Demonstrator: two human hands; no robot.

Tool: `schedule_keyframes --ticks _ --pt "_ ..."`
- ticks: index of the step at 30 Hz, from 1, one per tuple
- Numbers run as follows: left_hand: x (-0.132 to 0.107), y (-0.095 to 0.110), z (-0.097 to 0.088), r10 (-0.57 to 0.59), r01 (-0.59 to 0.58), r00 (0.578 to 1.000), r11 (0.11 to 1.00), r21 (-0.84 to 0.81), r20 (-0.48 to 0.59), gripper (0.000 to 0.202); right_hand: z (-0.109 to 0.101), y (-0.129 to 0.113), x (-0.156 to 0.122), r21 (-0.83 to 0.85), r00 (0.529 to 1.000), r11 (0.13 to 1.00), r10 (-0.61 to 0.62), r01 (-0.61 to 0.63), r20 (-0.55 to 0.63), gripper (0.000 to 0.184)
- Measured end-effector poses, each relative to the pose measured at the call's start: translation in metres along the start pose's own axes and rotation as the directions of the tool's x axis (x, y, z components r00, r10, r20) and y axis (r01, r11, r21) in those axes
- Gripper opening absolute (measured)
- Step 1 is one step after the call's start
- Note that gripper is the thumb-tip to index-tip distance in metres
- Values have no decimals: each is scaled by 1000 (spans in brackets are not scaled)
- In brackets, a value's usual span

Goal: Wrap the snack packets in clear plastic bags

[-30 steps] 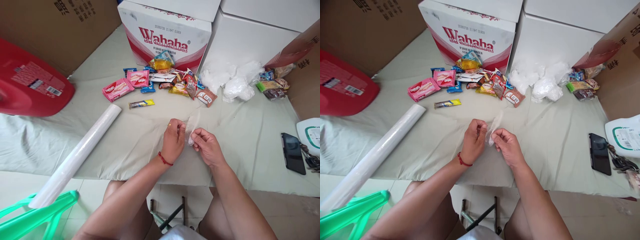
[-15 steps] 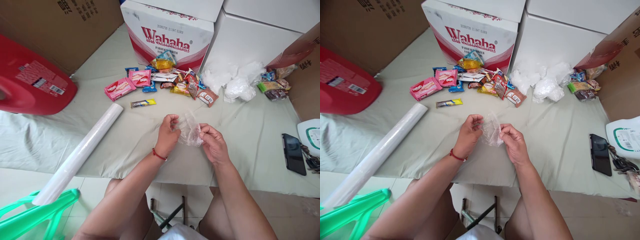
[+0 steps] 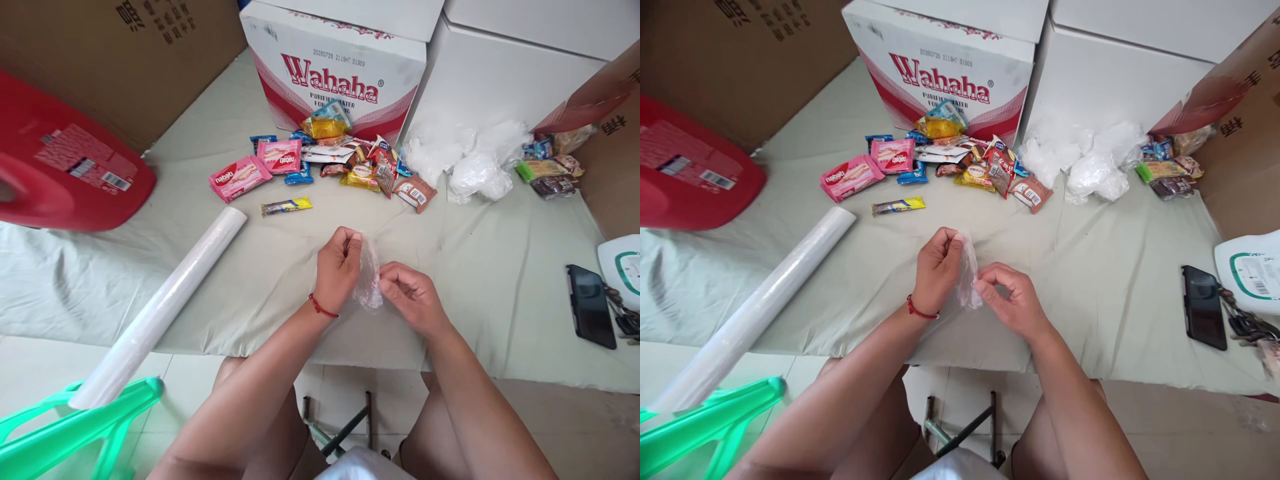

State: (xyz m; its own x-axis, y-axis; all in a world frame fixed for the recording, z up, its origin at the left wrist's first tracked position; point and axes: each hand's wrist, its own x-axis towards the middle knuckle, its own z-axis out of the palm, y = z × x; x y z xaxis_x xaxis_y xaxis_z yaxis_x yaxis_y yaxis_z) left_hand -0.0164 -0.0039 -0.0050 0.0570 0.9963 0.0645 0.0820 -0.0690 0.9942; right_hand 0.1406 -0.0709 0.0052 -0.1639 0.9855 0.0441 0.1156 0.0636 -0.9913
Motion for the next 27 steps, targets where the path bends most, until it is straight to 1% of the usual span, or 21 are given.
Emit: schedule_keyframes --ticks 2,4,6,9,12,14,16,21,22,24,25,27 --pt "-3 0 0 48 -49 999 997 66 16 27 -1 1 2 63 989 997 47 -39 -142 24" --pt "-6 -1 1 114 -119 992 984 133 44 28 -2 3 5 144 957 987 107 -70 -268 25" --pt "-9 -3 2 189 -199 980 960 198 70 27 -1 3 7 231 933 968 169 -96 -319 27" --pt "-11 -4 4 289 -310 950 914 263 116 26 1 2 10 290 924 950 211 -116 -319 28" --pt "-12 -3 5 327 -357 933 897 260 154 25 0 0 10 302 917 945 225 -124 -329 27" --pt "-11 -2 4 312 -340 938 913 226 153 28 -2 -2 10 336 908 931 259 -143 -330 30" --pt "-11 -2 3 271 -293 952 941 170 143 31 -6 -3 11 383 899 909 296 -163 -321 34" --pt "-11 -3 1 161 -160 975 987 -17 153 32 -13 -3 11 496 898 844 362 -202 -249 40" --pt "-11 -3 1 160 -157 975 987 -34 156 32 -13 -3 11 514 903 833 362 -204 -229 41" --pt "-12 -1 1 197 -198 966 980 -13 167 32 -12 -3 11 522 920 832 336 -189 -202 41" --pt "-12 0 1 227 -233 958 972 18 178 33 -12 -3 11 512 927 841 317 -176 -201 42" --pt "-13 2 1 276 -295 939 953 71 204 34 -11 -2 11 470 929 870 284 -147 -236 42"
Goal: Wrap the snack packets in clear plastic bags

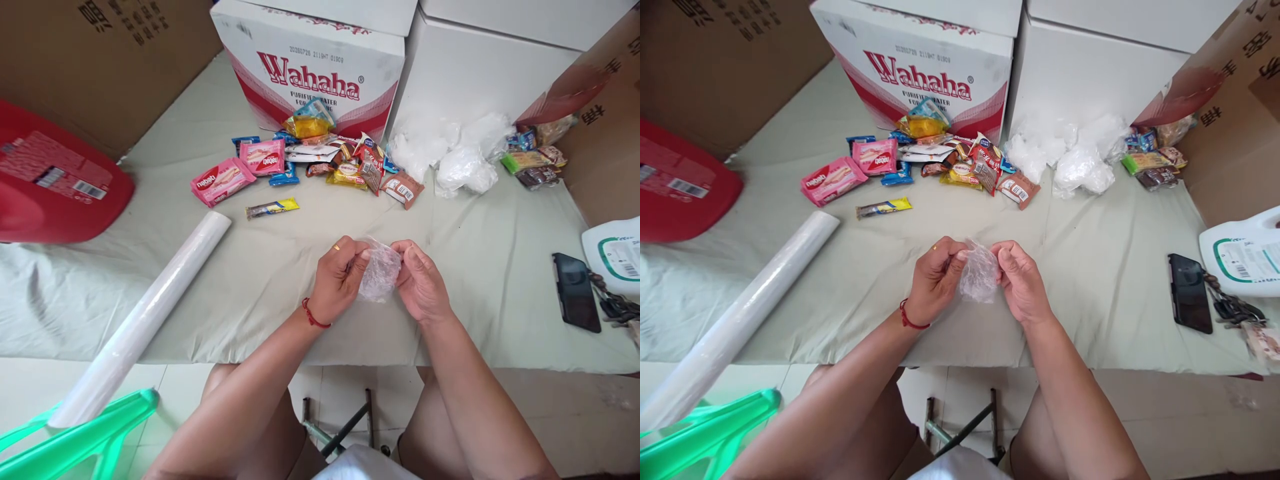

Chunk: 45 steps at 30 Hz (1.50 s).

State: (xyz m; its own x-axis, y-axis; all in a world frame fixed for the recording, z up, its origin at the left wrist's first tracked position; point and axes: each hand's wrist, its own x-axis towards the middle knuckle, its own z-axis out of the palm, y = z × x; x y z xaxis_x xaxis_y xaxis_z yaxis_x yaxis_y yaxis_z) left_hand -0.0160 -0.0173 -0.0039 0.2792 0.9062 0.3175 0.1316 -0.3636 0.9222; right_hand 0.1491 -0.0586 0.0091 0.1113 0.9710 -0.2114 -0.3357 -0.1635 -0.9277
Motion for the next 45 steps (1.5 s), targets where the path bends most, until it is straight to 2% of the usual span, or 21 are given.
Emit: schedule_keyframes --ticks 3,7,10,13,15,19,21,26,30,34,40,43,45 --pt "-1 1 0 2 -2 1000 1000 -18 11 36 0 1 2 -40 997 998 -47 45 -68 39" --pt "1 -2 -2 -128 120 991 969 -215 -27 36 -2 1 5 9 993 1000 -17 18 -118 42" --pt "6 -5 -2 -268 219 962 868 -446 -49 36 -5 1 8 92 987 995 58 -45 -152 43" --pt "11 -3 -3 -376 289 926 764 -577 -34 38 -6 2 10 153 979 984 119 -94 -164 42" --pt "13 -1 -4 -418 332 908 725 -604 -2 40 -5 3 9 148 976 986 101 -73 -192 41" --pt "14 2 -4 -436 352 900 698 -624 21 41 -2 2 7 15 959 996 -84 92 -272 45" --pt "14 3 -4 -436 348 900 684 -641 23 41 -2 3 6 -83 957 988 -150 133 -249 45" --pt "15 2 -6 -466 352 885 672 -652 -3 42 -8 14 8 -351 949 921 -247 167 -196 24" --pt "15 -2 -8 -472 324 881 661 -677 -40 40 -14 19 11 -391 924 895 -316 216 -213 25" --pt "13 -4 -9 -466 305 883 658 -689 -55 38 -14 19 12 -346 926 917 -290 197 -240 32" --pt "13 -2 -16 -505 291 858 628 -722 -93 37 -10 16 12 -282 967 955 -156 94 -203 39" --pt "14 -3 -23 -530 317 847 558 -767 -36 37 -8 14 12 -245 974 969 -88 35 -209 39" --pt "15 -3 -28 -541 336 841 522 -784 0 37 -8 11 13 -226 966 973 -91 35 -242 37"
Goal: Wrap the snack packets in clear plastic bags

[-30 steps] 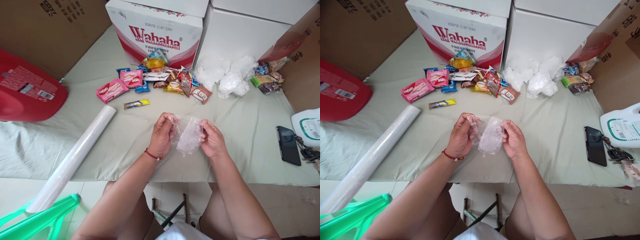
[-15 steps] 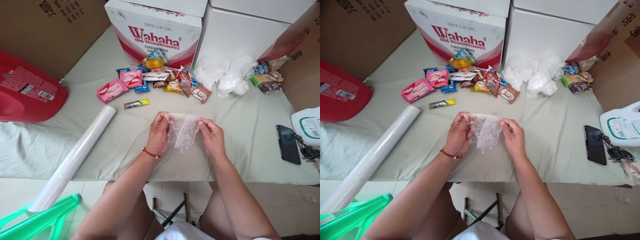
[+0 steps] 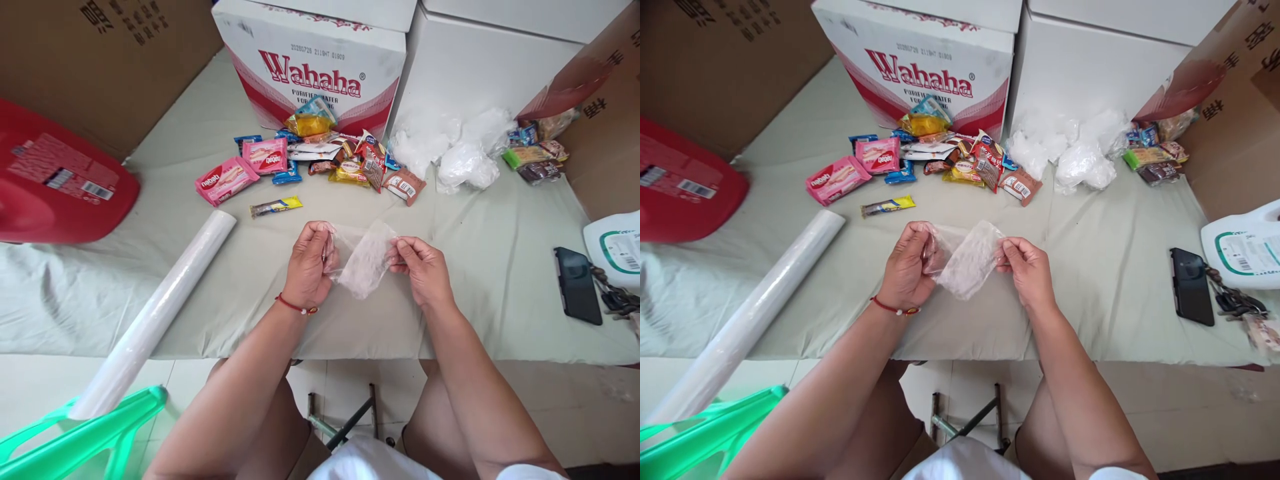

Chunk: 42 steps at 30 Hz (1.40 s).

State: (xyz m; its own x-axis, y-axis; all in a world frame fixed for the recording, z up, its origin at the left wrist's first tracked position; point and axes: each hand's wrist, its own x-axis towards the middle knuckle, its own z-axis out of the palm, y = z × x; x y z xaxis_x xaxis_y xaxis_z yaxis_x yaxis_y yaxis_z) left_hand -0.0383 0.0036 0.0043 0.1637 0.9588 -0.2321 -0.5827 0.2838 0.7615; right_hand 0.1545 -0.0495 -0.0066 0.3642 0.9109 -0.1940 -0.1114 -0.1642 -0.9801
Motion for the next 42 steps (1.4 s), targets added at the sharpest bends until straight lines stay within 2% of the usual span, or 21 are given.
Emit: schedule_keyframes --ticks 3,6,8,17,19,21,22,23,24,25,26,28,30,32,35,38,40,42 --pt "1 6 -4 0 0 999 1000 -4 -35 38 -2 -4 4 93 997 995 -20 26 -68 35" --pt "1 11 -7 7 -6 997 1000 14 -78 39 -8 -8 9 254 998 967 47 -33 -47 39" --pt "1 14 -10 21 -18 995 999 35 -101 38 -14 -11 13 286 996 956 80 -64 -43 42" --pt "1 23 -27 25 6 981 987 158 -195 26 -69 -29 31 -24 986 986 164 -165 -40 44" --pt "1 22 -28 52 -9 974 982 189 -222 24 -78 -28 34 -157 983 971 177 -183 -51 40" --pt "1 20 -27 83 -30 967 976 217 -240 24 -80 -27 35 -353 990 928 83 -120 -118 31" --pt "0 18 -27 94 -37 966 973 229 -242 24 -78 -27 34 -459 986 888 -37 -43 -164 26" --pt "0 16 -26 100 -42 966 970 238 -239 25 -74 -28 32 -552 962 833 -188 50 -197 22" --pt "-1 14 -26 103 -44 967 969 244 -233 25 -69 -29 28 -619 919 772 -336 144 -206 20" --pt "-1 12 -25 103 -44 969 967 249 -226 26 -62 -30 23 -654 877 721 -445 229 -183 22" --pt "-1 11 -24 101 -43 970 967 253 -221 26 -55 -31 18 -656 858 690 -499 306 -125 29" --pt "-1 8 -24 108 -47 968 965 259 -226 28 -38 -32 5 -616 879 676 -473 404 59 43" --pt "0 6 -23 128 -62 964 961 269 -234 30 -22 -28 -8 -611 896 658 -374 439 241 50" --pt "0 4 -22 155 -88 962 956 279 -227 32 -8 -21 -18 -651 901 624 -281 432 330 48" --pt "-1 1 -22 194 -130 963 943 308 -188 33 5 -11 -26 -666 904 618 -212 418 371 32" --pt "-4 -1 -23 233 -165 963 908 384 -137 32 7 -8 -25 -617 893 648 -278 447 355 19" --pt "-7 1 -23 242 -167 964 875 454 -112 31 3 -11 -22 -562 896 698 -334 444 294 15" --pt "-10 5 -21 223 -146 970 847 512 -93 29 -3 -18 -18 -458 910 788 -343 413 232 13"
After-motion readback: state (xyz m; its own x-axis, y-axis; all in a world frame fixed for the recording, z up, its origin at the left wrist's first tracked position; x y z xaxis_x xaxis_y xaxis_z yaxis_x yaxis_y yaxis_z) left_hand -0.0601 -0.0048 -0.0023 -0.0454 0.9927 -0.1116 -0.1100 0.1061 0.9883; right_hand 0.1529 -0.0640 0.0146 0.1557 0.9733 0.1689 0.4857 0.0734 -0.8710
